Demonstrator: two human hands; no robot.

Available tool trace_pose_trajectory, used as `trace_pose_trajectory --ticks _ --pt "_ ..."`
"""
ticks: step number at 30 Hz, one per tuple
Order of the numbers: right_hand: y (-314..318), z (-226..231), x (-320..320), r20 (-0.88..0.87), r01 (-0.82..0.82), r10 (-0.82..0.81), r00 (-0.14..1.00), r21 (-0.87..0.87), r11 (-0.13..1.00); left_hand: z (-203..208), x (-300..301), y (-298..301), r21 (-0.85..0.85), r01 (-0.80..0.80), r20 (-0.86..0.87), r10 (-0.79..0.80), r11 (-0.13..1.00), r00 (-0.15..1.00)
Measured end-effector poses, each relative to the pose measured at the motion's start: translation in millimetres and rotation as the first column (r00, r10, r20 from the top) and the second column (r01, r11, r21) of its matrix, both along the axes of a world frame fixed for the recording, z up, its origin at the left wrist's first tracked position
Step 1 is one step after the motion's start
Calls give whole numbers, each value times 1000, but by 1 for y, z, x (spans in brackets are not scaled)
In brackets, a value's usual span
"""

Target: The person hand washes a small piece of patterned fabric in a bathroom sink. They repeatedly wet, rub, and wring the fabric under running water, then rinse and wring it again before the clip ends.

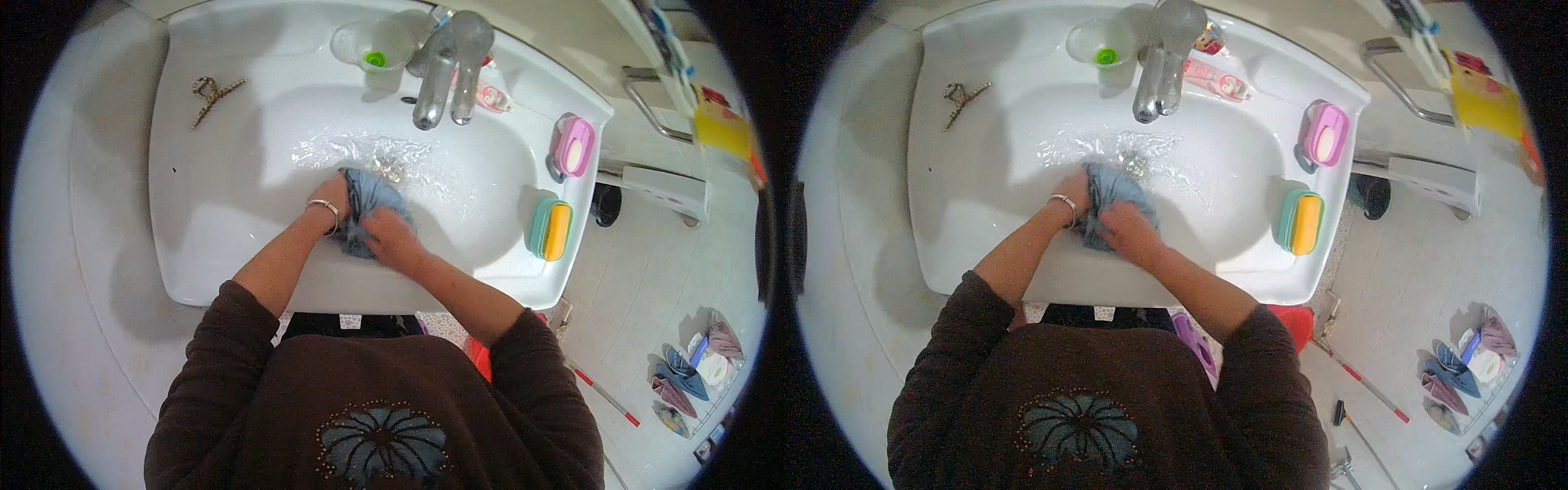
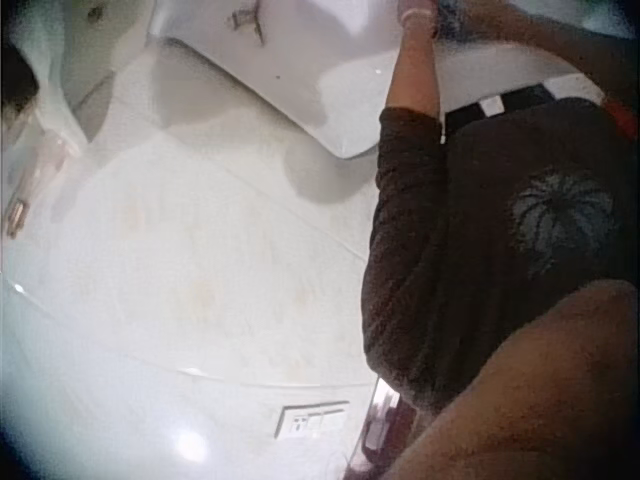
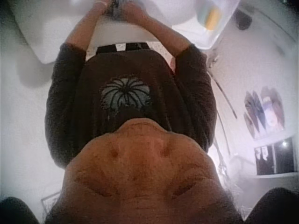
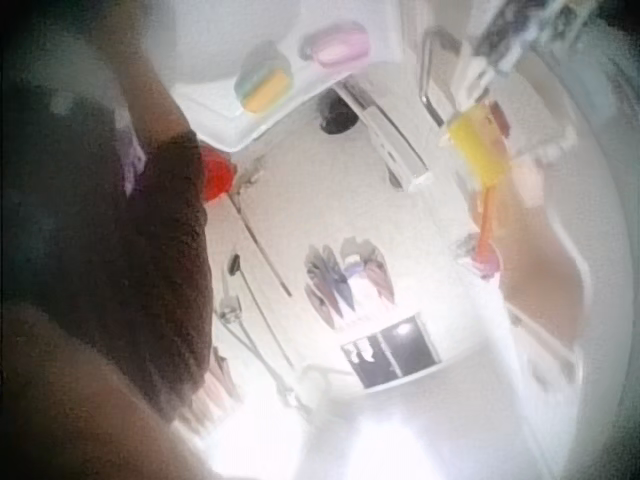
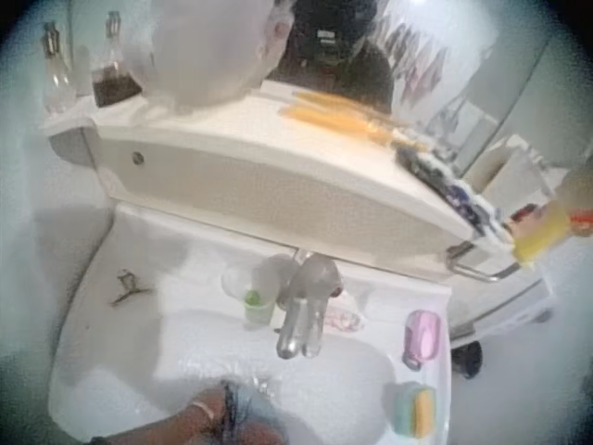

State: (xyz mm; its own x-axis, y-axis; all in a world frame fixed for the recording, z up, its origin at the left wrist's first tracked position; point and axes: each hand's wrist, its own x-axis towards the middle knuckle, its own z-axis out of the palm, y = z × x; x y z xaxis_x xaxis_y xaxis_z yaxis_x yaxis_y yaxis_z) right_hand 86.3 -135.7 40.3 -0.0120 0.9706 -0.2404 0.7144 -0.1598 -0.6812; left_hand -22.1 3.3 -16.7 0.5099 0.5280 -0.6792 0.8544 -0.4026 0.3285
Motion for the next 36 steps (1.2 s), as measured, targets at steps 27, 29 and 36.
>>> trace_pose_trajectory --ticks 27,29,36 --pt "21 -42 59 27 182 -180 983 -81 980 20 -17 -25 -6 112 136 -110 994 985" --pt "11 -13 41 7 -29 29 1000 -7 1000 33 -8 -18 16 114 51 -114 993 992" --pt "-5 -3 3 13 -26 25 1000 89 996 -2 1 -8 -81 -56 -10 56 995 998"
